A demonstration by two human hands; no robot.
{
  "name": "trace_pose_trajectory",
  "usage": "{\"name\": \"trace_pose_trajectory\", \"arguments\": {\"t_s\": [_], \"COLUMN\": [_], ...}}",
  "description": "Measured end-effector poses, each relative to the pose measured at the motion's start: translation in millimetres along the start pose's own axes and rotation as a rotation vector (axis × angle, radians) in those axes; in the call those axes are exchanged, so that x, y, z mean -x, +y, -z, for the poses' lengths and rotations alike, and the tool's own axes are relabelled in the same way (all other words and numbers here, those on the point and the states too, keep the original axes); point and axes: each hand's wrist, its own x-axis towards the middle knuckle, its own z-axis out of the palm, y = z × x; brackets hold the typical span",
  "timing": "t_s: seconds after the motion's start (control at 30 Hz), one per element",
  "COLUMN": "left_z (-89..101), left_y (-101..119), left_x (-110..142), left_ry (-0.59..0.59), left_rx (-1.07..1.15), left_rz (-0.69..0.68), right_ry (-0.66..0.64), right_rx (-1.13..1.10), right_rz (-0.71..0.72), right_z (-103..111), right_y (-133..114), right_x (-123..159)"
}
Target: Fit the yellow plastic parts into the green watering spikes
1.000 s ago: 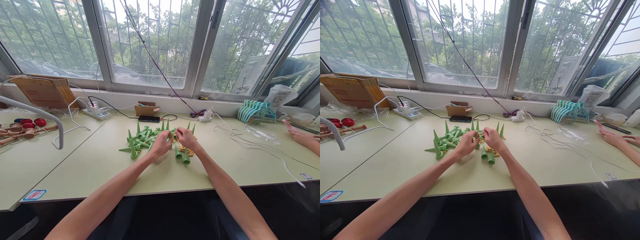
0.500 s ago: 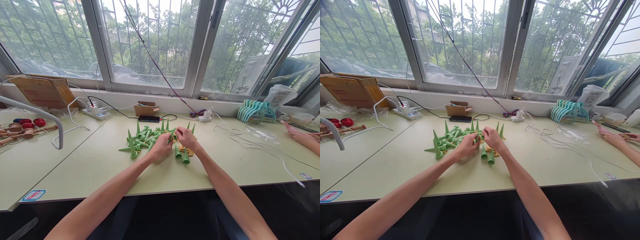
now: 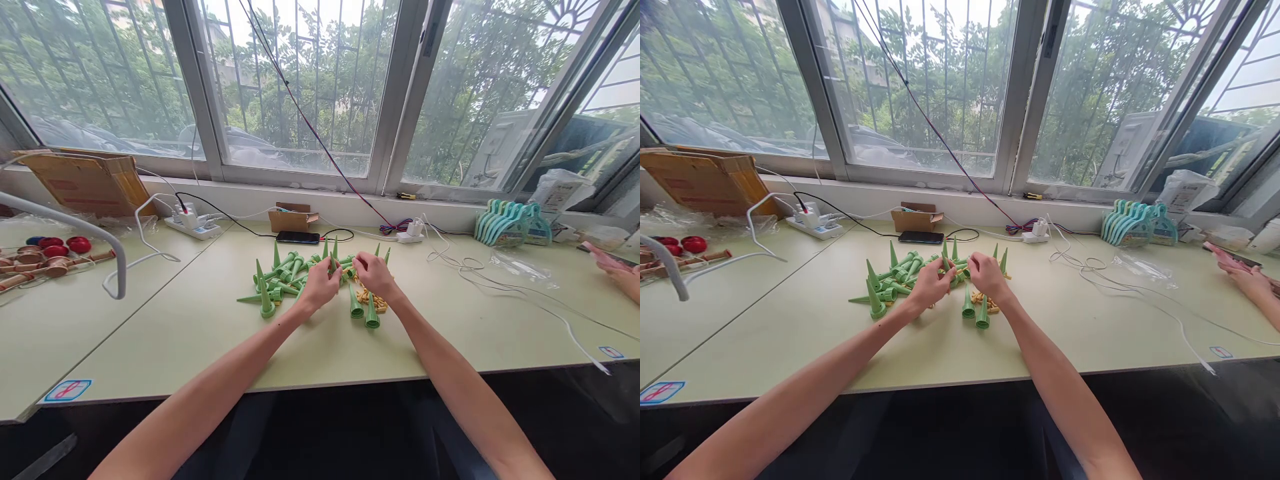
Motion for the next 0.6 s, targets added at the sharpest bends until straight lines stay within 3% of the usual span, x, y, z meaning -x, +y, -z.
{"name": "trace_pose_trajectory", "arguments": {"t_s": [0.6], "left_z": [-3.2], "left_y": [-5.0], "left_x": [-0.5], "left_ry": [-0.027], "left_rx": [0.092], "left_rz": [-0.045], "right_ry": [-0.095], "right_rx": [-0.043], "right_rz": [-0.002], "right_z": [0.4], "right_y": [-7.1], "right_x": [1.5]}}
